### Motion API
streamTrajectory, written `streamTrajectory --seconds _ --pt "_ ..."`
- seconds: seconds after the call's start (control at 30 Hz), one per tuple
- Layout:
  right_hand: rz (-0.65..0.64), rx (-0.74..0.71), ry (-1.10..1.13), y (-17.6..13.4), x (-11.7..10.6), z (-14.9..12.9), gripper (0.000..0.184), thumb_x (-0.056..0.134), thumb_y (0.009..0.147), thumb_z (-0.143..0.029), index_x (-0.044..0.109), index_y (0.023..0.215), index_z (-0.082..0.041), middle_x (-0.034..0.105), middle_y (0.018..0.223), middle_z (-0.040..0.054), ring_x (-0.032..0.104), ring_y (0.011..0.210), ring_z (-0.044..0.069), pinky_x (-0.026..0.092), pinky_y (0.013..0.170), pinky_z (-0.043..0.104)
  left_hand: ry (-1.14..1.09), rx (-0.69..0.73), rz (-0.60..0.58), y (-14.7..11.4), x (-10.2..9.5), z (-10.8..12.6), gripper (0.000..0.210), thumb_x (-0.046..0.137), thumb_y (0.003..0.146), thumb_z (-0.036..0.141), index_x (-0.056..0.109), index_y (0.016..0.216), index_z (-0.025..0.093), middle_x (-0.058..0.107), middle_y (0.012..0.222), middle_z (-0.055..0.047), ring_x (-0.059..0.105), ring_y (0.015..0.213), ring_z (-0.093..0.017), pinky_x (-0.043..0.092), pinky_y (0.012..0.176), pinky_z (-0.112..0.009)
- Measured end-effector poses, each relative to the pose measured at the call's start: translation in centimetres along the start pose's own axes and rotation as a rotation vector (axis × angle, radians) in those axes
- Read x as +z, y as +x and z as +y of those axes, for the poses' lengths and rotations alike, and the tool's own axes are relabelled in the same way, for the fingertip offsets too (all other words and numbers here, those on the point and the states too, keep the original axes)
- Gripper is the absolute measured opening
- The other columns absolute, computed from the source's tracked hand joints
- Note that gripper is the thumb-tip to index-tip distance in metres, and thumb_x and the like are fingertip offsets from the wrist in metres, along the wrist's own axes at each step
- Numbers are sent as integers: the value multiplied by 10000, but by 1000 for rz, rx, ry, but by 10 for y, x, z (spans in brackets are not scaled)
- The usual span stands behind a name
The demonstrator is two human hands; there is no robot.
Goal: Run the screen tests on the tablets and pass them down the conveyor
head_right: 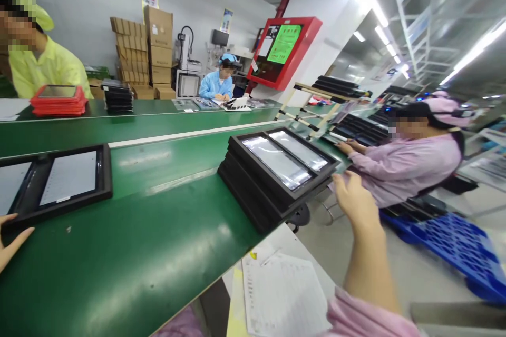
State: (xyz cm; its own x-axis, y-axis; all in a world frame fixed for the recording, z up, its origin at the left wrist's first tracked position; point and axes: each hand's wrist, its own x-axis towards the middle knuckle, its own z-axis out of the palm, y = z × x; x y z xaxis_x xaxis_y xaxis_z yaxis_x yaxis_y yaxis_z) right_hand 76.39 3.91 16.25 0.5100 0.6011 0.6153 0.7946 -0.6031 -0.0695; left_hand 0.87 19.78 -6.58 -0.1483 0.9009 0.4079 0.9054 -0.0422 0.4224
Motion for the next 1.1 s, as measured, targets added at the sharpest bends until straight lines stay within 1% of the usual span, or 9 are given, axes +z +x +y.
streamTrajectory --seconds 0.1,0.2,0.33,0.47,0.6,0.8,0.93,1.0,1.1 --pt "-89 -12 -95 -40 -3 -20 557 464 1014 -460 577 1390 -65 689 693 147 553 474 223 319 510 332 207 -31 20 4 9 -1 617 173 961 688 469 1342 303 538 1304 -153 462 1268 -450 432 911 -698" --pt "-54 -422 119 -97 20 -73 486 509 992 -396 567 1410 -155 690 685 46 584 462 182 339 470 283 380 -82 -2 16 15 0 717 59 982 617 560 1240 174 592 1203 -227 490 1165 -434 412 868 -626" --pt "-135 -975 604 -187 77 -164 362 473 1010 -265 628 1323 -167 747 793 39 685 604 148 502 590 235 339 -70 -142 31 12 2 496 357 998 522 623 1211 162 644 1206 -196 501 1125 -388 345 892 -531" --pt "-212 -953 851 -254 122 -234 348 424 1003 -209 684 1230 -168 733 725 26 684 584 152 530 566 232 229 -43 -127 36 1 3 304 573 955 389 651 1107 137 671 1182 -180 518 1143 -364 281 946 -497" --pt "-227 -862 929 -276 133 -251 316 455 989 -213 707 1176 -180 759 800 51 714 637 176 566 607 266 214 13 -115 22 -7 18 265 625 955 389 644 1074 152 688 1148 -145 544 1148 -315 262 952 -444" --pt "-237 -720 1043 -272 120 -234 239 505 964 -208 717 1075 -217 731 769 43 674 585 192 545 561 310 159 138 -174 -62 -14 70 227 652 962 401 656 977 175 703 1020 -96 602 1030 -264 294 865 -396" --pt "-206 -567 1095 -265 105 -231 186 534 959 -197 715 1000 -214 718 824 50 686 708 204 538 646 324 89 422 -212 -151 -31 107 304 671 945 444 621 785 190 646 764 -39 578 772 -221 314 711 -352" --pt "-258 -561 1119 -258 94 -232 180 539 965 -189 711 1009 -217 708 824 37 674 716 193 524 660 314 50 562 -220 -192 -43 123 339 631 972 421 600 724 192 586 669 -16 525 667 -197 295 658 -347" --pt "-395 -667 1095 -248 71 -244 223 522 988 -209 695 1128 -221 693 819 30 644 709 185 511 666 310 -42 546 -229 -229 -67 133 469 480 1007 574 665 812 189 621 735 -46 548 710 -207 329 694 -358"
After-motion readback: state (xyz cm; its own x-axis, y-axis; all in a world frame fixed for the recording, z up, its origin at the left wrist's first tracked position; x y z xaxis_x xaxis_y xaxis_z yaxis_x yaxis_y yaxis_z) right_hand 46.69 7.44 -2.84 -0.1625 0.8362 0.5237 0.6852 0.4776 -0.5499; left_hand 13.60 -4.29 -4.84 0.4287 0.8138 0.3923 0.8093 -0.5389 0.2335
